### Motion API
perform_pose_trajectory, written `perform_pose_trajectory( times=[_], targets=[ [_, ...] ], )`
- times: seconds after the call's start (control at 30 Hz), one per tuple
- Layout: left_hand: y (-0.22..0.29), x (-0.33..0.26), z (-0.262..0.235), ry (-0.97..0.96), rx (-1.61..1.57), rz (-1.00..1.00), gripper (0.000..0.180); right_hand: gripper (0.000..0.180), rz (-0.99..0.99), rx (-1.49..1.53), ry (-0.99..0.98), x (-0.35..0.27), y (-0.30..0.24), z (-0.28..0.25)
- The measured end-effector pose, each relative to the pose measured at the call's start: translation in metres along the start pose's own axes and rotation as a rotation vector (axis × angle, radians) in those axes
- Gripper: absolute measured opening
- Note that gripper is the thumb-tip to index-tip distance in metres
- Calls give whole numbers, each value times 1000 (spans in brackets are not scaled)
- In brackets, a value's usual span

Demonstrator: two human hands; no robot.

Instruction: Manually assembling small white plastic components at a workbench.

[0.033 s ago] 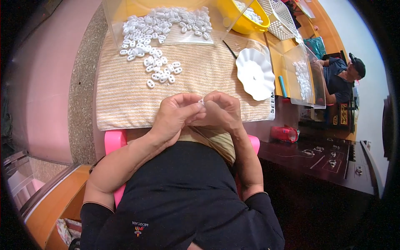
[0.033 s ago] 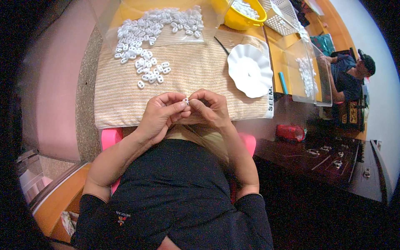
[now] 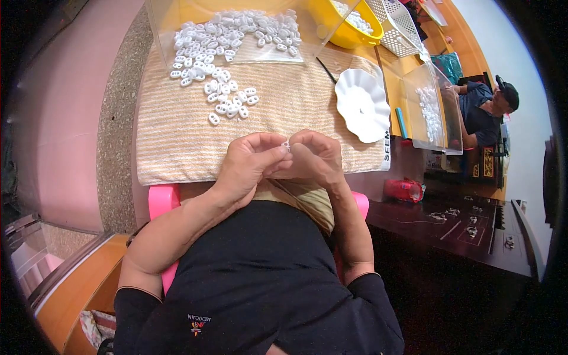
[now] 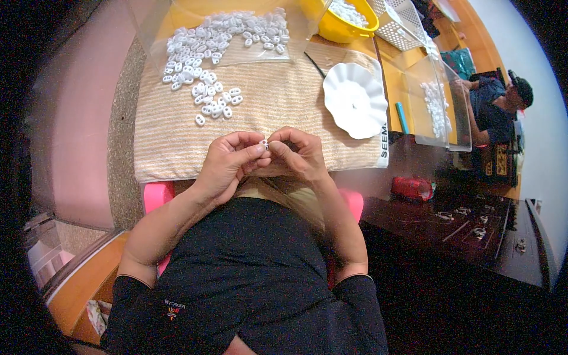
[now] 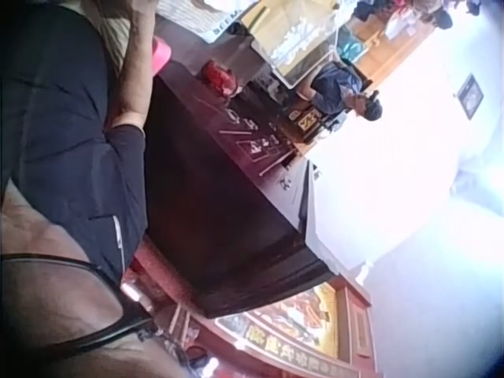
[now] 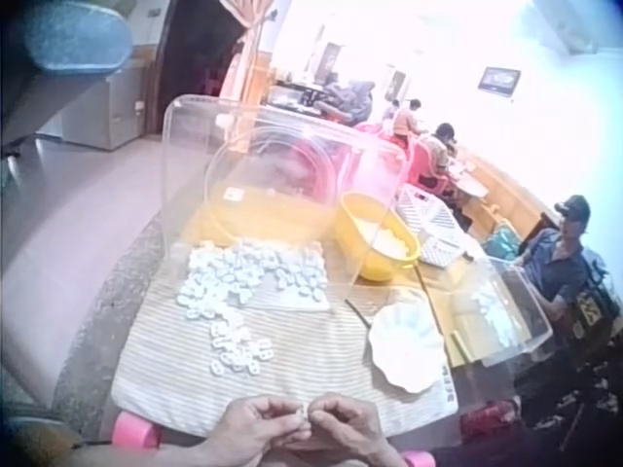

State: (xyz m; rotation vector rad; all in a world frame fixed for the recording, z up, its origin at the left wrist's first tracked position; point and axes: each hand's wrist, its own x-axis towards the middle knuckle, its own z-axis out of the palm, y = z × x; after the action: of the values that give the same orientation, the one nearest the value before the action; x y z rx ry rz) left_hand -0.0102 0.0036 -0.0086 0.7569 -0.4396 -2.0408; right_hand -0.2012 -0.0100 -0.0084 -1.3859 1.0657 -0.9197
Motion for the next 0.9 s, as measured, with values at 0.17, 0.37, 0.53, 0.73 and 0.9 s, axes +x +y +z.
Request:
perform_pose_trajectory(
  times=[0.17,0.37,0.53,0.73,0.9],
  targets=[
    [-1,-2,0,18,13,8,16,8,10,-37,-8,-1,1,1],
    [-4,-1,-1,29,17,23,15,8,1,-51,-1,-2,2,3],
    [-5,-2,-1,68,64,46,16,11,42,-97,-3,-1,-6,7],
    [-7,-4,3,92,130,112,17,12,67,-159,11,-2,-13,9],
    [-10,-7,4,92,196,150,17,14,159,-12,-2,-4,-24,13]
  ],
)
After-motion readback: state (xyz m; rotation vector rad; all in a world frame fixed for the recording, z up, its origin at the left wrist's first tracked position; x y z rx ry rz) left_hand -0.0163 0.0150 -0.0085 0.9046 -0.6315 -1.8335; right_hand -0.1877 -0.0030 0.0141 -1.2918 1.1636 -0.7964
